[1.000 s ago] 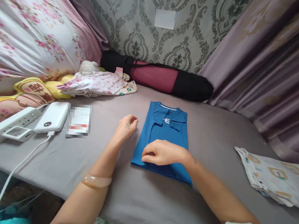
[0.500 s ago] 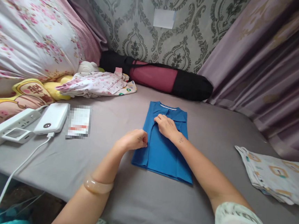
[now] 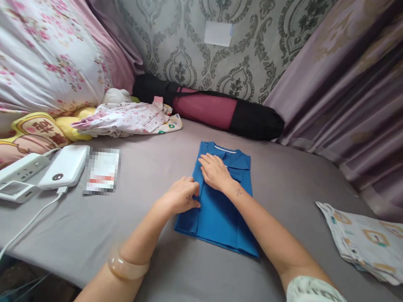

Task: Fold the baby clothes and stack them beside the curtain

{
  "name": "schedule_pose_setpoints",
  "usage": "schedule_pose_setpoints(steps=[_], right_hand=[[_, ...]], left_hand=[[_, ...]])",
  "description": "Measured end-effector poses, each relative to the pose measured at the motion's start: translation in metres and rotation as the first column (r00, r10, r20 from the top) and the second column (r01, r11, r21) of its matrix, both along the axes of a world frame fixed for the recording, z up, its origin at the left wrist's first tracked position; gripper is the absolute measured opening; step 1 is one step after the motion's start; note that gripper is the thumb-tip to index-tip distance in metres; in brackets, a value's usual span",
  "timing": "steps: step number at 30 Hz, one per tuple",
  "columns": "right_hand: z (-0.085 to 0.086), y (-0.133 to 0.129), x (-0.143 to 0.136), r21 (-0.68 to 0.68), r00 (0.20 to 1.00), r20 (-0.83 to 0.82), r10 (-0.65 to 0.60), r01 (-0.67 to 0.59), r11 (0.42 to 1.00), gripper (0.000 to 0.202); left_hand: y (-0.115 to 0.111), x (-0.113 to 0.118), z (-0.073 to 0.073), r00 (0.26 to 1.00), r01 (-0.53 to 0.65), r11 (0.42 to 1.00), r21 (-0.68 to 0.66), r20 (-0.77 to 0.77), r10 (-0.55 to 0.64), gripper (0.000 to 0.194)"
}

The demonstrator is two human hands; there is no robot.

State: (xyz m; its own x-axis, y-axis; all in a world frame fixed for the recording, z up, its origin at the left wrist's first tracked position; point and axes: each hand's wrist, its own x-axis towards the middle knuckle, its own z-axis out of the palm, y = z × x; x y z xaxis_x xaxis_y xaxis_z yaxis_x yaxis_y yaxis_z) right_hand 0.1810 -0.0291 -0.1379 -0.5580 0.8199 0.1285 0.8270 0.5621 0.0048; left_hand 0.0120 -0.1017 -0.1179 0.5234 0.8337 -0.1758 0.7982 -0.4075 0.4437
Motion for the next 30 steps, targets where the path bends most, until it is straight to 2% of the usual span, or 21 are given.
schedule_pose_setpoints(steps=[2,3,6,9,11,13,15,16,18,20,22,26,28,30], right_hand=[[-0.009,0.004,-0.008,-0.058,0.999,-0.031,-0.018,0.016,0.998,0.051],[-0.014,0.007,-0.011,-0.102,0.998,-0.036,-0.046,0.042,0.994,0.055],[-0.024,0.012,-0.015,-0.245,0.991,-0.042,-0.130,0.116,0.963,0.063],[-0.025,0.016,-0.014,-0.329,0.987,-0.058,-0.152,0.125,0.936,0.065],[-0.020,0.021,-0.010,-0.371,0.984,-0.102,-0.143,0.096,0.923,0.063],[-0.012,0.031,-0.003,-0.345,0.966,-0.203,-0.160,0.083,0.935,0.055],[-0.004,0.045,0.007,-0.225,0.914,-0.305,-0.269,0.205,0.952,0.047],[-0.001,0.051,0.012,-0.170,0.869,-0.329,-0.370,0.331,0.928,0.045],[0.002,0.063,0.024,-0.143,0.750,-0.306,-0.587,0.573,0.807,0.043],[0.000,0.071,0.033,-0.168,0.653,-0.240,-0.719,0.701,0.693,0.043],[-0.005,0.075,0.039,-0.200,0.626,-0.210,-0.751,0.725,0.659,0.038],[-0.016,0.079,0.043,-0.259,0.628,-0.286,-0.724,0.676,0.690,0.023],[-0.019,0.079,0.042,-0.277,0.608,-0.363,-0.706,0.653,0.705,0.021],[-0.020,0.080,0.041,-0.309,0.560,-0.449,-0.696,0.633,0.710,0.022]], left_hand=[[0.002,-0.001,-0.007,1.000,-0.018,0.996,0.083,-0.011,0.019,0.046],[0.003,-0.002,-0.010,1.000,-0.006,0.997,0.076,-0.010,0.007,0.057],[0.006,-0.006,-0.018,0.999,0.042,0.999,-0.024,0.005,-0.042,0.075],[0.007,-0.007,-0.018,1.000,0.026,0.995,-0.098,-0.007,-0.027,0.081],[0.007,-0.007,-0.017,1.000,0.009,0.994,-0.108,-0.016,-0.011,0.082],[0.006,-0.007,-0.017,1.000,0.007,0.995,-0.098,-0.015,-0.009,0.083],[0.006,-0.007,-0.016,1.000,0.011,0.996,-0.089,-0.007,-0.012,0.083],[0.006,-0.007,-0.016,1.000,0.013,0.996,-0.086,-0.002,-0.013,0.083],[0.006,-0.007,-0.015,1.000,0.010,0.995,-0.096,-0.002,-0.010,0.084],[0.006,-0.008,-0.015,1.000,0.001,0.994,-0.113,-0.006,-0.002,0.084],[0.006,-0.008,-0.016,1.000,0.012,0.994,-0.113,0.013,-0.011,0.084],[0.007,-0.011,-0.020,0.998,0.051,0.996,-0.075,0.047,-0.047,0.081],[0.008,-0.012,-0.020,0.997,0.048,0.997,-0.057,0.061,-0.044,0.073],[0.012,-0.011,-0.019,0.994,0.026,0.999,-0.025,0.104,-0.024,0.056]])
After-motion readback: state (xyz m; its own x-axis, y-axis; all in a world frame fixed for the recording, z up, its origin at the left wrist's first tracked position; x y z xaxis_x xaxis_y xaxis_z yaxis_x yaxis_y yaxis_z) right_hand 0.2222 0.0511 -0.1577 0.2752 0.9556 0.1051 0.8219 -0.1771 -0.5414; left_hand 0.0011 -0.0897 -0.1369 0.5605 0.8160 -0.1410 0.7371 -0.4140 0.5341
